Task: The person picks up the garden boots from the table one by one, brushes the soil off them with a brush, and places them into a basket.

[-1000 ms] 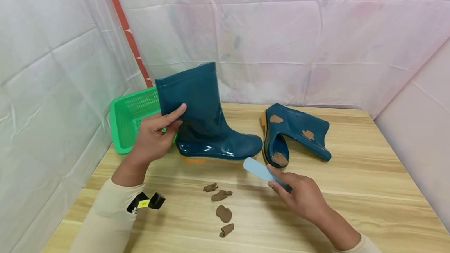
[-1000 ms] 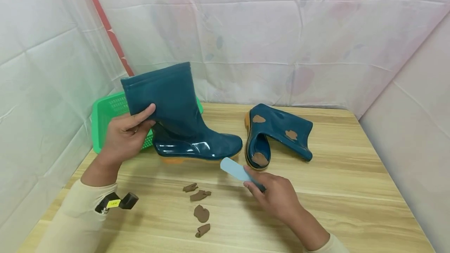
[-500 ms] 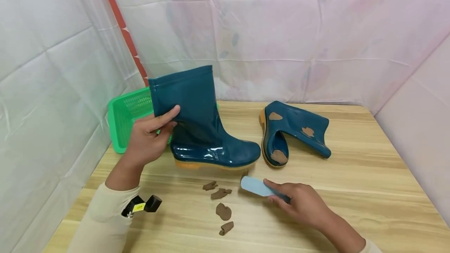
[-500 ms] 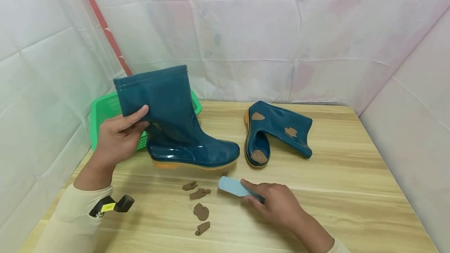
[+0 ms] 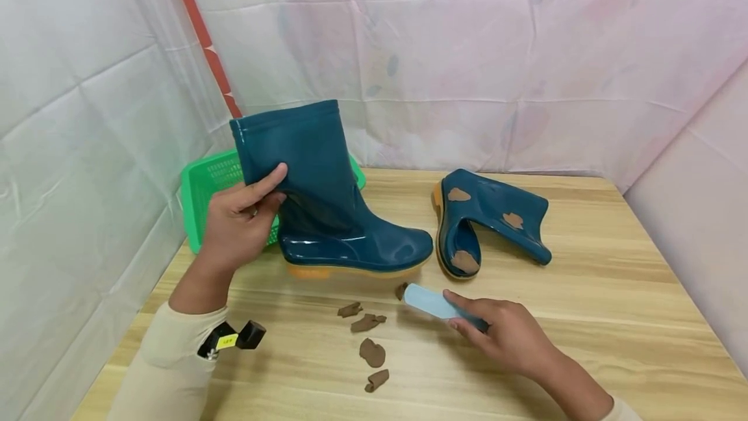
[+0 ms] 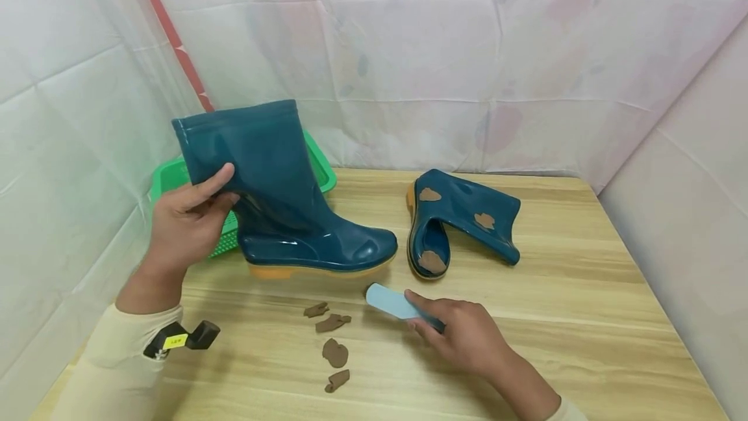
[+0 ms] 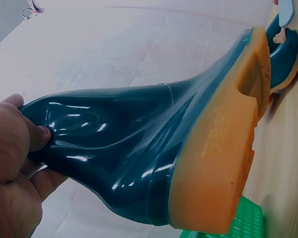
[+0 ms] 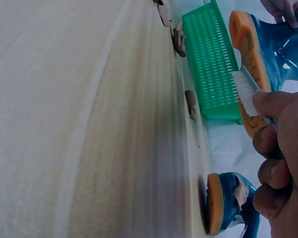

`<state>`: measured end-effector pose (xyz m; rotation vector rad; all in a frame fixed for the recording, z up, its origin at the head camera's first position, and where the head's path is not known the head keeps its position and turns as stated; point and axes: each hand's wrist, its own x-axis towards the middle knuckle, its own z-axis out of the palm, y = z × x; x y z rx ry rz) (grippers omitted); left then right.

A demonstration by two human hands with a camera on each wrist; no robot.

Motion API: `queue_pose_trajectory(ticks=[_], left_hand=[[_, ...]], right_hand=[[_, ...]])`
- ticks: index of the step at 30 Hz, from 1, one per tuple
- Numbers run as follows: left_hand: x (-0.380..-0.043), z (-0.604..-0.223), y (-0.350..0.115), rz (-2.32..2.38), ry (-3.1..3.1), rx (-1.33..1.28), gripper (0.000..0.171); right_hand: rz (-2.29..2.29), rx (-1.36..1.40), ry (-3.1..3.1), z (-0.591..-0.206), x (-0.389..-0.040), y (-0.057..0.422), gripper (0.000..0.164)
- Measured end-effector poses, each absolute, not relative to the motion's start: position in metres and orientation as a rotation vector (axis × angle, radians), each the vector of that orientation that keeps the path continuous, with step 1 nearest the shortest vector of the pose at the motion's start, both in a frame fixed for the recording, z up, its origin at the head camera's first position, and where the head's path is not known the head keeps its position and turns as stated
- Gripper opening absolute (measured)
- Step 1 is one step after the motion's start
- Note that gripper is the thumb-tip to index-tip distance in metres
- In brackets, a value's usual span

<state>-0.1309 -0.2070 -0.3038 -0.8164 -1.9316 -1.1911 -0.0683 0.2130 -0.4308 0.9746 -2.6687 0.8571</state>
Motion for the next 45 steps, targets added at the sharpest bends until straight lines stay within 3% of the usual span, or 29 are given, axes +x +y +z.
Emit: queue_pose_trajectory(ticks=[10,21,32,45], left_hand=[[-0.144,-0.283,-0.216,-1.145,-1.886,-0.752,0.054],[-0.162,-0.264,-0.236,-1.110,-1.990,-0.463,0.040],[-0.173,-0.262,-0.259,-1.127,-1.989,-0.150,0.042],[-0.181,-0.274,-0.278,-1.102,-2.006,-0.051,0.041]], right_hand=[[0.829,0.887,-2.743,-0.432,-0.067,0.214,0.045],[0.779,0.821,-2.852,-0.433,-0.064,0.213,0.042],[0.779,0.802,-2.844,-0.433,-0.063,0.213,0.040],[0.764,0.764,-2.879,-0.431,-0.063,0.212,0.040]])
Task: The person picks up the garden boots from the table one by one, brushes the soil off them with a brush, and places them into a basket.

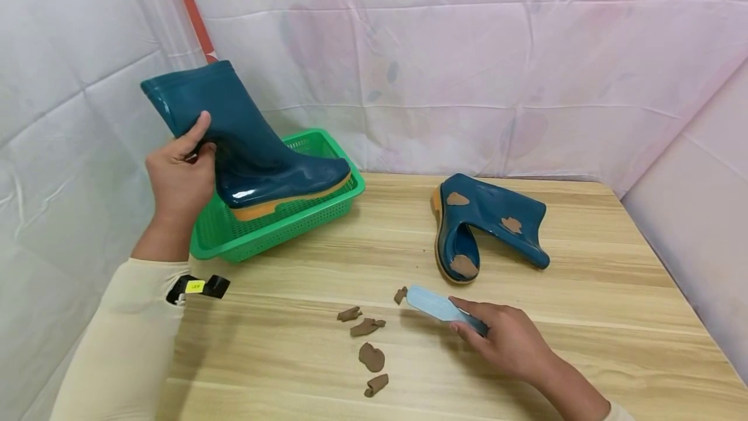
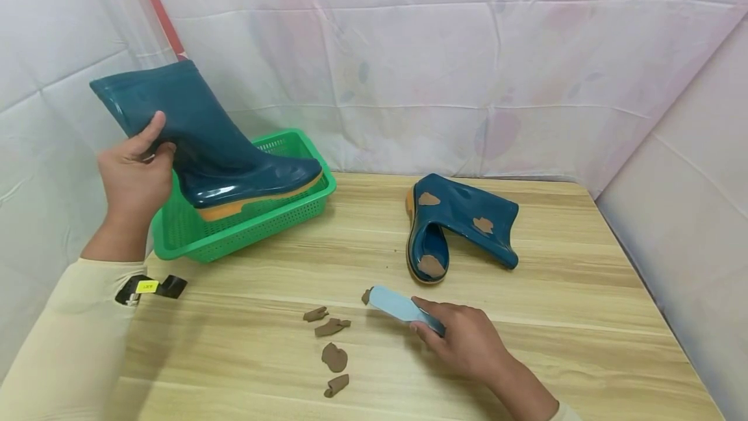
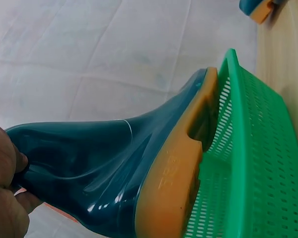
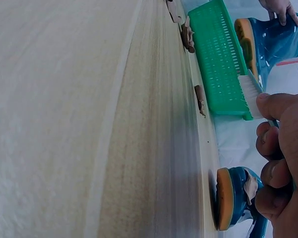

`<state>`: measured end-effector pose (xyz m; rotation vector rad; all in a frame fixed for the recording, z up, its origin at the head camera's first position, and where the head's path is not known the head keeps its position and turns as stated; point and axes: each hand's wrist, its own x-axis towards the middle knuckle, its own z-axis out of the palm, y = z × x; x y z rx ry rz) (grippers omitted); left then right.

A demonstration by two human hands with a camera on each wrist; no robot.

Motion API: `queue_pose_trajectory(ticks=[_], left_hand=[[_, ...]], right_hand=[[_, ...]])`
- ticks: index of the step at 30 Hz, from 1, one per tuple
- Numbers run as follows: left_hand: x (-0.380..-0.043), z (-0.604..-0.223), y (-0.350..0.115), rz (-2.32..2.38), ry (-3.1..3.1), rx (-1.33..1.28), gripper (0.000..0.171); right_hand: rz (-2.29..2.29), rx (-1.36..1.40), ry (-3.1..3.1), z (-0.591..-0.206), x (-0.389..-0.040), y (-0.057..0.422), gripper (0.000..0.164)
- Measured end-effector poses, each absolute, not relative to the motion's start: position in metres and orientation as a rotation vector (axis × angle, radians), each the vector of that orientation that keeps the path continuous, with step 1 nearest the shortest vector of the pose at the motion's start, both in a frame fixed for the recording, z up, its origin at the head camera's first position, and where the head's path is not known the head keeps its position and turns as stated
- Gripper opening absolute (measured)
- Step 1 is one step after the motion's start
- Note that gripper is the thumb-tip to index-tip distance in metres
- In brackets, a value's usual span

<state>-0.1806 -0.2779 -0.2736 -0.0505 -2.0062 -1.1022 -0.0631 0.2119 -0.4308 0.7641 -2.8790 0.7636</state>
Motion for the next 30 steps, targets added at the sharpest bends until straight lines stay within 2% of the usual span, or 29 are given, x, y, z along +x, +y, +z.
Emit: queue_pose_trajectory(ticks=[30], left_hand=[[-0.183,-0.335,-0.297,-1.059,-2.128,-0.032,0.039]], right_hand=[[0.739,0.746,-2.879,-0.434,-0.062,0.213,0.039]])
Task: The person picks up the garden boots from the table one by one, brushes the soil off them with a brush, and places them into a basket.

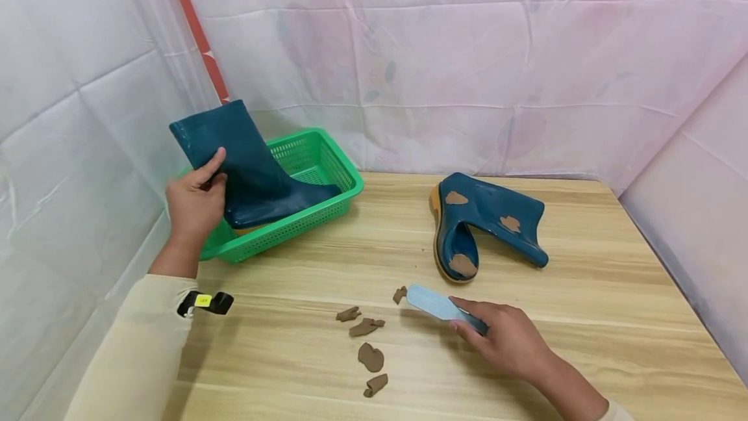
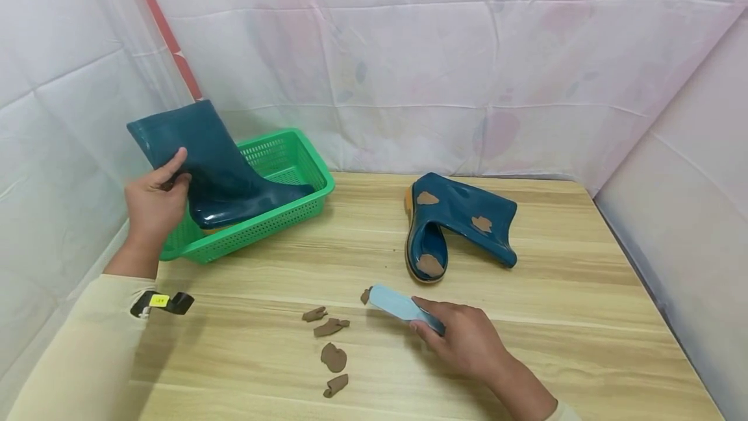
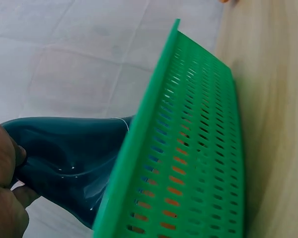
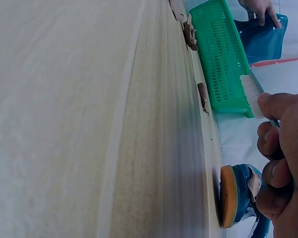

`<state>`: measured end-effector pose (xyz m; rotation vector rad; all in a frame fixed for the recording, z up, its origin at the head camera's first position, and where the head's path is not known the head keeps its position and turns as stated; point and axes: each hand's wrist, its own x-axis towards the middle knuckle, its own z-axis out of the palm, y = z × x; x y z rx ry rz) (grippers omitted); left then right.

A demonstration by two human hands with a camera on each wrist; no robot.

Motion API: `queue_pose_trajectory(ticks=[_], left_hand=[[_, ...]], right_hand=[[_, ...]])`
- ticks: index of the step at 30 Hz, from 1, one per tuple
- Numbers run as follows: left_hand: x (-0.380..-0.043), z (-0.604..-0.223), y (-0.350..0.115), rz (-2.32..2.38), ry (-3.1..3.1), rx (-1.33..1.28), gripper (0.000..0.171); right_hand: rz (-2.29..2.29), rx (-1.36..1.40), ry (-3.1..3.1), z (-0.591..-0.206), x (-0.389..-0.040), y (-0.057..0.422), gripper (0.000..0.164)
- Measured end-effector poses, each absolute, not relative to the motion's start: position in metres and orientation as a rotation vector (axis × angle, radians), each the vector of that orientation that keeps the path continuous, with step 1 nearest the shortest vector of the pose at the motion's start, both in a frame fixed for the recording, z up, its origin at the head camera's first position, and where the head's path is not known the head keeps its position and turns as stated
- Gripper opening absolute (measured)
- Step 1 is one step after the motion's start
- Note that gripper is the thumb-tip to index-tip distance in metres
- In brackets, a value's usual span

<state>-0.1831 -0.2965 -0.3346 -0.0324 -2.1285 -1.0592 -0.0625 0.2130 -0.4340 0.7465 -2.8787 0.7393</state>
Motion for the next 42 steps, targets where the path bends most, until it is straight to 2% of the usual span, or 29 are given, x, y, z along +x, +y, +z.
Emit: queue_pose_trajectory(ticks=[20,32,38,42], left_hand=[[-0.155,-0.363,-0.325,-1.339,-2.260,-0.127,0.039],[-0.135,-0.366,-0.324,-1.314,-2.268,-0.188,0.020],[-0.122,-0.370,-0.321,-1.308,-2.143,-0.283,0.037],[-0.118,-0.373,-0.317,-1.542,-1.826,-0.456,0.036]], right_hand=[[0.730,0.746,-2.883,-0.434,-0.064,0.213,0.040],[0.743,0.759,-2.883,-0.432,-0.064,0.213,0.039],[0.733,0.752,-2.884,-0.433,-0.063,0.214,0.039],[0.726,0.748,-2.903,-0.433,-0.064,0.214,0.040]])
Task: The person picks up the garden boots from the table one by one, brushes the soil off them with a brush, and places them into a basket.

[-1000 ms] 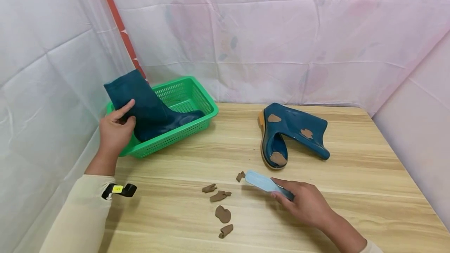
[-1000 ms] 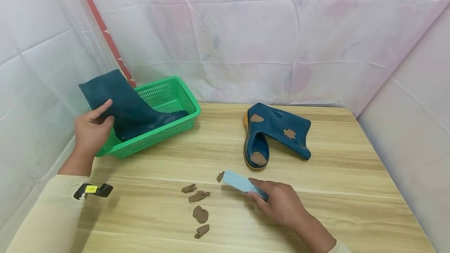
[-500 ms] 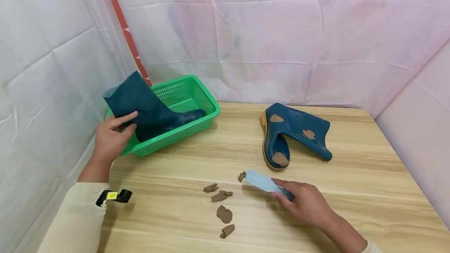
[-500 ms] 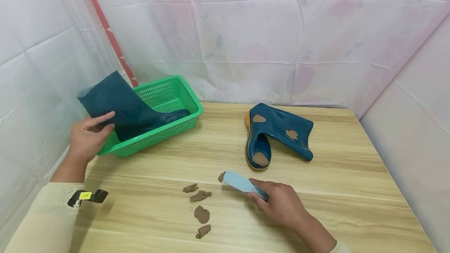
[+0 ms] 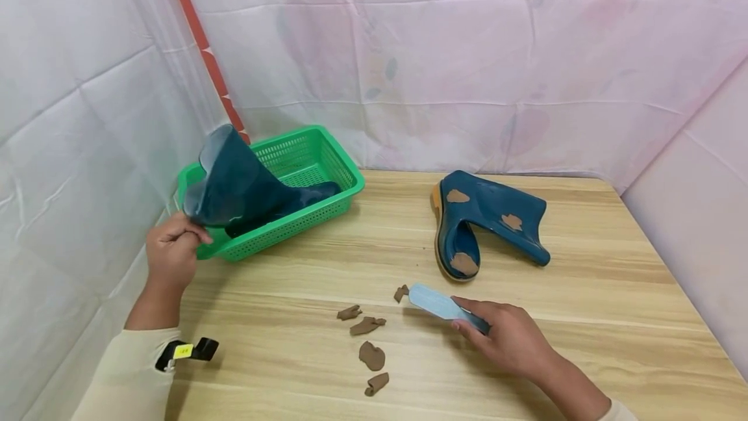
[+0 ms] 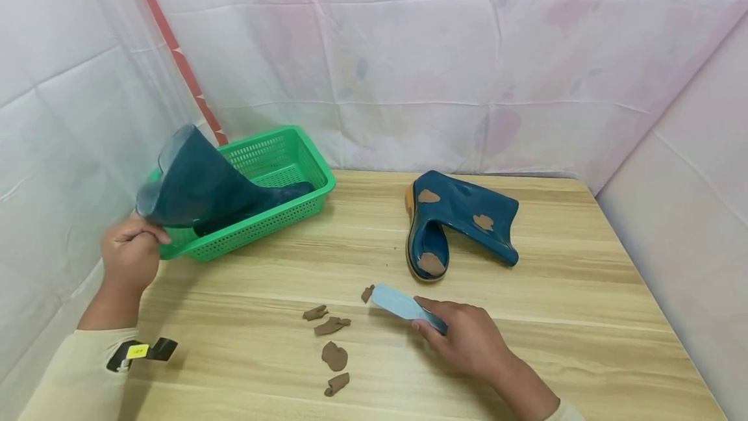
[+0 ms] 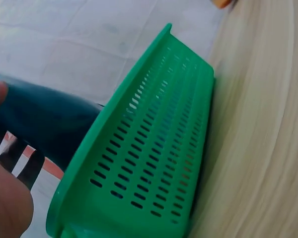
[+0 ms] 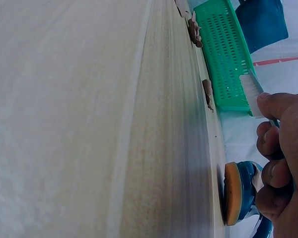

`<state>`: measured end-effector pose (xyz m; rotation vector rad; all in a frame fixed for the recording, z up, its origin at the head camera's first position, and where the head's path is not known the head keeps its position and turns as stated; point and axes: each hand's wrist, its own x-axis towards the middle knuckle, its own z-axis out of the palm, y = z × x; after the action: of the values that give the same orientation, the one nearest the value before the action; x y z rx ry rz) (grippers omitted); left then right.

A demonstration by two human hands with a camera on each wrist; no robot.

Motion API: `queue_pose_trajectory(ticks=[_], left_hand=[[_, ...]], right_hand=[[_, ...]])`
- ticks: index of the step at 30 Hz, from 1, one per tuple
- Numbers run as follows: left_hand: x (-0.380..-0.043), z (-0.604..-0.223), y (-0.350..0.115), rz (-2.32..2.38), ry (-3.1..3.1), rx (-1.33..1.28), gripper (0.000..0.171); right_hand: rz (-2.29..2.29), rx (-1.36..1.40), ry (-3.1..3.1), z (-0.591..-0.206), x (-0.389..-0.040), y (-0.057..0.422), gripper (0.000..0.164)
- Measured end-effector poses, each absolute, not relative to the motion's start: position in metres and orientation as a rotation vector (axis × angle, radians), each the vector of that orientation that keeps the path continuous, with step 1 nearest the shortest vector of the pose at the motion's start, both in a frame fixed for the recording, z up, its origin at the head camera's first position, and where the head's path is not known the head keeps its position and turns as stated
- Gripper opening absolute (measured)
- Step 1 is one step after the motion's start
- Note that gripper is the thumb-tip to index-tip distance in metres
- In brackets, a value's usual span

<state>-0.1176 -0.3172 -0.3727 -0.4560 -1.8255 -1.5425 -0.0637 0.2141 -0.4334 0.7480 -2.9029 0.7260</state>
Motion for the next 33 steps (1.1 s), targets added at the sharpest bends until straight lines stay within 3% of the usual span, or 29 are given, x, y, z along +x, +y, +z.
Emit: queue_pose_trajectory(ticks=[6,12,23,33], left_hand=[[-0.111,-0.371,-0.309,-1.692,-1.600,-0.622,0.043],[-0.104,-0.357,-0.287,-1.579,-1.652,-0.597,0.040],[-0.087,-0.316,-0.202,-0.933,-1.855,-0.810,0.037],[-0.099,-0.347,-0.129,-0.680,-2.365,-1.063,0.026]], right_hand=[[0.718,0.741,-2.919,-0.434,-0.064,0.215,0.041],[0.718,0.724,-2.932,-0.433,-0.064,0.216,0.041],[0.718,0.707,-2.918,-0.433,-0.063,0.221,0.040],[0.714,0.678,-2.925,-0.433,-0.061,0.228,0.039]])
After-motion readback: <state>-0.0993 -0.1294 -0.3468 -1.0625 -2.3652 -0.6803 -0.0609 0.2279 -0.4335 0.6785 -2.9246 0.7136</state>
